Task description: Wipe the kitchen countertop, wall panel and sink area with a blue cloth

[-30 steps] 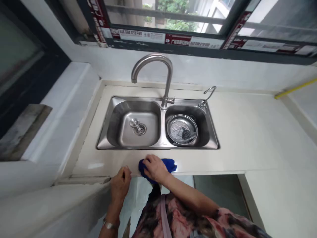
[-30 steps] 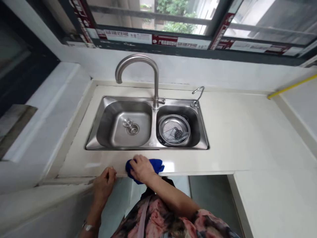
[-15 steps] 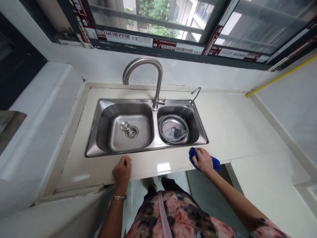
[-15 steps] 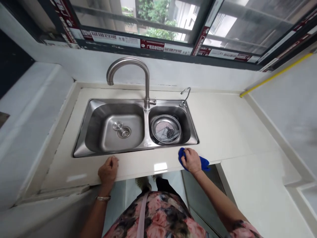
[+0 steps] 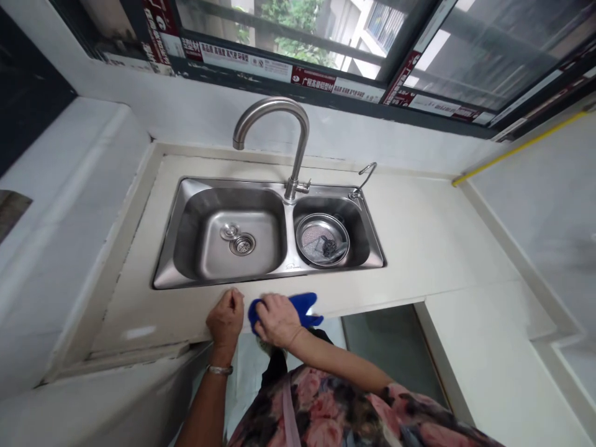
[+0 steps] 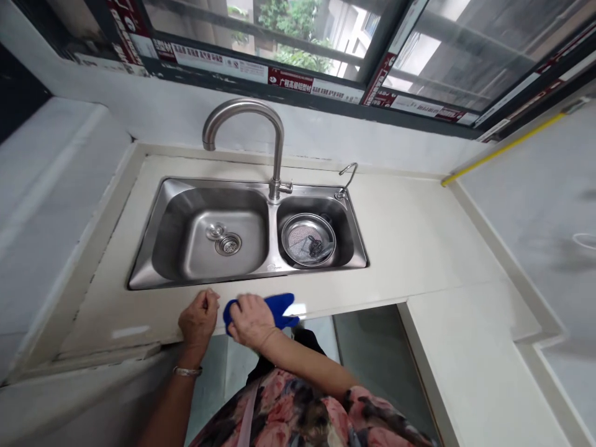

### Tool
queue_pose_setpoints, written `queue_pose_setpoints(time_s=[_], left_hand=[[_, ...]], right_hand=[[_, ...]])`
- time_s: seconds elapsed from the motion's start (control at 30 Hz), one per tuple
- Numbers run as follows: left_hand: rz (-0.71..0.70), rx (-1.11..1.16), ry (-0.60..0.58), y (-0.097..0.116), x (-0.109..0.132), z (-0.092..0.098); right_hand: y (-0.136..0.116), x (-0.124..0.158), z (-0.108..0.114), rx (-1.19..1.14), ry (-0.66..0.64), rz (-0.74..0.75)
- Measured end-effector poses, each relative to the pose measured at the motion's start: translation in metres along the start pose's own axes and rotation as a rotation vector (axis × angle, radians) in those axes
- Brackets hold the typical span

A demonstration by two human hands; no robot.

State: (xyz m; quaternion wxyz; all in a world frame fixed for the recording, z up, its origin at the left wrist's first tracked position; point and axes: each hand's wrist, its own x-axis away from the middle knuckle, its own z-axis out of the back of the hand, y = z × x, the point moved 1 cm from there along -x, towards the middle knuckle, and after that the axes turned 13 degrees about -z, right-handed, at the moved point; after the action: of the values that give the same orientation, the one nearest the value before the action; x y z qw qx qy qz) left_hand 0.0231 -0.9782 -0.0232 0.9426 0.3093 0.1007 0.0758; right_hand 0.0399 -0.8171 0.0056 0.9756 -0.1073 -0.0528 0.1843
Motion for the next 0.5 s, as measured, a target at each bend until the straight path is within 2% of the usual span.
queue_pose_setpoints(time_s=[0.1,0.23,0.37,0.5], left_hand=[[-0.012,-0.054,0.054,-0.004,0.001,0.0],[-0.005,-0.072,0.078,-0.002,0.002,0.001],[0.031,-0.116,0.085,0.004,0.001,0.003],[0.079,-0.119,0.067,0.007,-0.002,0.005]], right_hand=[[-0.019,-0.014,-0.003,-0.023,-0.025,0.08],[-0.009,-0.013,0.0,-0.068,-0.021,0.108],[0.037,0.009,0.006,-0.075,0.001,0.118],[0.11,0.041,0.016,-0.089,0.108,0.066]])
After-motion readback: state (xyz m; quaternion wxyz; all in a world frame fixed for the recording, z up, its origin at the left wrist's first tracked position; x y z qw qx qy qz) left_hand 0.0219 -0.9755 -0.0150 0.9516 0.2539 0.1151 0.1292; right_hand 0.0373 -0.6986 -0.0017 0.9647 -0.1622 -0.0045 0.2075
